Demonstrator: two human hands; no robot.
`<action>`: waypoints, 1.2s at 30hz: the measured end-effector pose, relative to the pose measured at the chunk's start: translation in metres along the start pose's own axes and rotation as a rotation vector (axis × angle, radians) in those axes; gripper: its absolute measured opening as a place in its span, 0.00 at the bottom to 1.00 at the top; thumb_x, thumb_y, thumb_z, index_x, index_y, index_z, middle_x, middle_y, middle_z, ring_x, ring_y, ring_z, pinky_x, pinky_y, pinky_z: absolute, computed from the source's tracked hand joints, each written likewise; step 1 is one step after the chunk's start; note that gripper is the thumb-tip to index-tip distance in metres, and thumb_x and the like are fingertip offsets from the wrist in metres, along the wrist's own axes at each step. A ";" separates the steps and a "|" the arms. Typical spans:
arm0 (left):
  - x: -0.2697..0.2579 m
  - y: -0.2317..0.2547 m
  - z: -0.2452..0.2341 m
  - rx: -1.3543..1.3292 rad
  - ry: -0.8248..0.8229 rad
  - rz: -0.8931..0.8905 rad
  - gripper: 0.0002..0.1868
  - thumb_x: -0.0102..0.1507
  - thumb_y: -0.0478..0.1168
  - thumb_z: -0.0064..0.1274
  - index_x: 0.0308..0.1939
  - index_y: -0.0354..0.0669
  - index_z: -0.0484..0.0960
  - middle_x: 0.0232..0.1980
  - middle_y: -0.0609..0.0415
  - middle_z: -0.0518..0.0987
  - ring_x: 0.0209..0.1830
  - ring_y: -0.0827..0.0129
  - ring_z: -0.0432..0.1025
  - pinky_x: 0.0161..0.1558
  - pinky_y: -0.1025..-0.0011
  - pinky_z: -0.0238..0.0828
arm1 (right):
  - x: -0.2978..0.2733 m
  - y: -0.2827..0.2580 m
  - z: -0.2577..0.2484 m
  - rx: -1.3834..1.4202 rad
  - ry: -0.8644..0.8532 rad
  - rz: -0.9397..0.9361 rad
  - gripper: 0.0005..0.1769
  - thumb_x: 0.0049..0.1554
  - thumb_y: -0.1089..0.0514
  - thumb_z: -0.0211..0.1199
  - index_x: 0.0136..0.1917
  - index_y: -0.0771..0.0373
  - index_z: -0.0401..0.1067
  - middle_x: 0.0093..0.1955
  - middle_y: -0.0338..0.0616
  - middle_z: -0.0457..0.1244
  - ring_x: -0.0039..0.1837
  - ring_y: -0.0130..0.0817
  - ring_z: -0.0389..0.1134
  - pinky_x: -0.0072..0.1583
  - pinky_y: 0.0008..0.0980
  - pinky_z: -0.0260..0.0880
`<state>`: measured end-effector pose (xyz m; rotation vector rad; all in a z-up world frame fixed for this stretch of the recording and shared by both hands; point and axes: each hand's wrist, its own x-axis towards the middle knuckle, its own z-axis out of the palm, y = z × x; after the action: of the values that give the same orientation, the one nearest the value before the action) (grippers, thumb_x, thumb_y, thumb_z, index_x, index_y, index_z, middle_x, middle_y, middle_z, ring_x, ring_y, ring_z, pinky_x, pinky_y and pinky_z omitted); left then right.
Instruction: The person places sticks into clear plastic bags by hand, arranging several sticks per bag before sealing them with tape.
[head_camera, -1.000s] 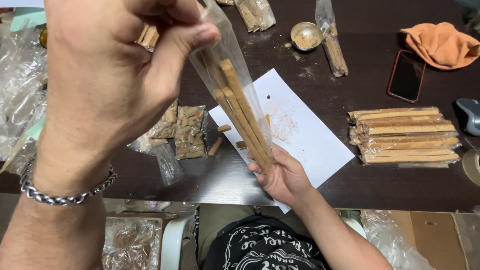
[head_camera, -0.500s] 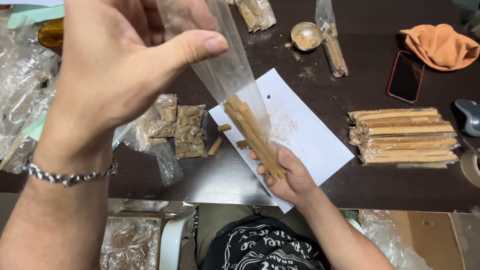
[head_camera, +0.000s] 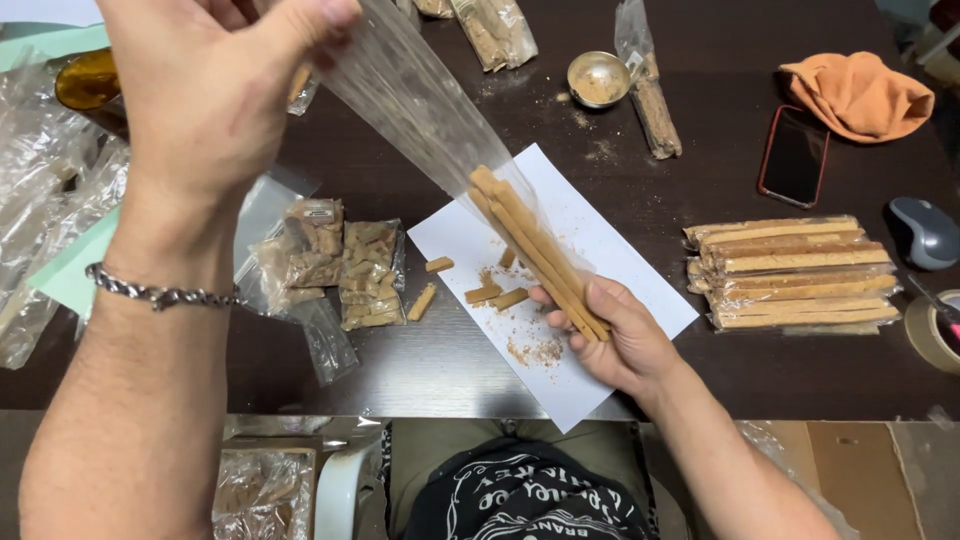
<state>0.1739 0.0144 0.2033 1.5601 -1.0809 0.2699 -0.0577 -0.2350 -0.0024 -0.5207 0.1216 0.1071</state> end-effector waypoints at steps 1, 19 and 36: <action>0.001 -0.002 -0.001 0.034 0.000 0.055 0.10 0.78 0.18 0.62 0.44 0.26 0.80 0.42 0.44 0.81 0.40 0.64 0.80 0.44 0.72 0.81 | -0.002 -0.001 -0.001 0.009 0.003 0.002 0.32 0.64 0.59 0.58 0.74 0.82 0.56 0.62 0.70 0.65 0.51 0.43 0.75 0.43 0.24 0.82; -0.041 -0.141 -0.035 -0.382 0.489 -0.559 0.16 0.66 0.23 0.64 0.48 0.42 0.74 0.32 0.61 0.79 0.29 0.77 0.77 0.27 0.83 0.73 | -0.062 -0.048 -0.020 -0.474 0.525 0.063 0.31 0.59 0.58 0.59 0.71 0.79 0.67 0.62 0.65 0.70 0.50 0.38 0.75 0.43 0.23 0.78; -0.234 -0.065 -0.184 -0.171 1.035 -0.675 0.14 0.64 0.22 0.60 0.45 0.45 0.79 0.33 0.59 0.80 0.32 0.75 0.79 0.35 0.79 0.83 | -0.067 -0.052 -0.021 -0.768 0.620 0.165 0.27 0.64 0.61 0.50 0.73 0.77 0.66 0.67 0.65 0.68 0.57 0.43 0.70 0.51 0.32 0.69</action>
<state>0.1631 0.2825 0.0581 1.2629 0.2274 0.4270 -0.1184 -0.2947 0.0143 -1.3031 0.7482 0.1501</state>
